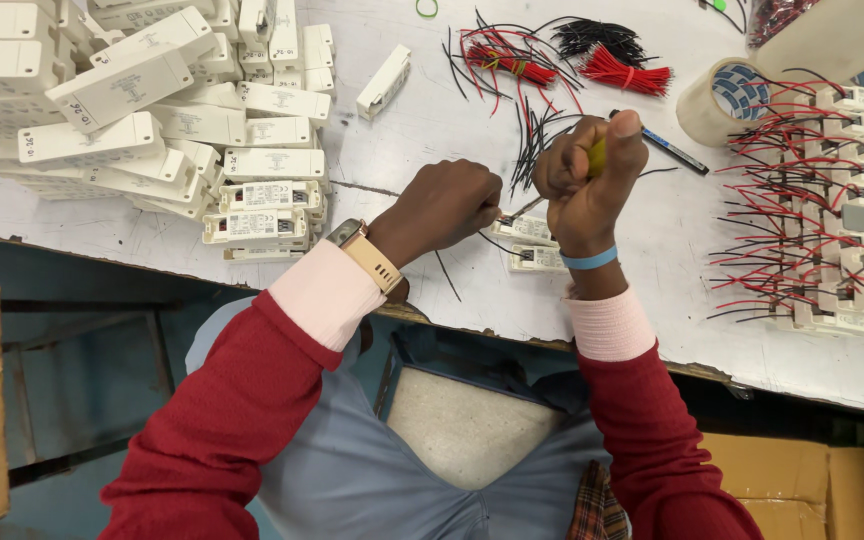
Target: The person assembles white electrical components by inserting red and black wires into terminals and tightening them with a yellow screwdriver. They repeatedly pick up components, connect wires, and place finished units aside on the table.
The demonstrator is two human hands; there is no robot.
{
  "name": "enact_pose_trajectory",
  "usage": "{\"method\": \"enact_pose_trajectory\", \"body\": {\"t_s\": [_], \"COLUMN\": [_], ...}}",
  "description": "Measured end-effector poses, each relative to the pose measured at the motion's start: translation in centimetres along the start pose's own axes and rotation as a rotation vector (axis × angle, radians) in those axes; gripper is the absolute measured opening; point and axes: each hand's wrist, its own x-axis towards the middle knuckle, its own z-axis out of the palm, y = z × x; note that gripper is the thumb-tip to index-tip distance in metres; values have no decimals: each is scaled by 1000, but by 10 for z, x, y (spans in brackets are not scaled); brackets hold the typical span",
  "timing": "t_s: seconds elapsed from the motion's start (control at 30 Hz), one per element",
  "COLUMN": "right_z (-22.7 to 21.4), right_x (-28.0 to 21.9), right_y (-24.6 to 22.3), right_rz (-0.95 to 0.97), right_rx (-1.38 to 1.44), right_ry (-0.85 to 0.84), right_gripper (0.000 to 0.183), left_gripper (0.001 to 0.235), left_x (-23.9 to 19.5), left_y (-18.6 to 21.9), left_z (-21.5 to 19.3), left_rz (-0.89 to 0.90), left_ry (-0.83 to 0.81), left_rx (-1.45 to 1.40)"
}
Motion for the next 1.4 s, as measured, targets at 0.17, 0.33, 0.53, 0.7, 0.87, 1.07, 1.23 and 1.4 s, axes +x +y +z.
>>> {"method": "enact_pose_trajectory", "body": {"t_s": [0.17,0.33,0.53,0.7,0.87,1.07,1.23,1.4], "right_z": [2,5,14,14,10,7,3,5], "right_x": [0,3,0,1,4,11,10,10], "right_y": [3,7,9,13,14,10,4,3], "right_rz": [-20,-27,-18,13,5,13,7,26], "right_rx": [-18,-61,-104,-97,-86,-69,-75,-81], "right_ry": [-3,-9,-8,-10,-2,11,-8,1], "right_gripper": [66,66,64,64,63,65,70,71], "left_gripper": [12,11,15,18,19,15,15,16], "left_x": [-1,2,7,9,9,11,11,12], "left_y": [-1,1,4,2,-1,-2,-2,-2], "left_z": [1,2,1,1,2,2,5,4], "left_rz": [13,-11,-61,-99,-76,-66,-73,-82], "left_ry": [7,-11,-51,-89,-75,-75,-92,-106], "left_rx": [-10,-12,1,21,61,48,49,29]}}
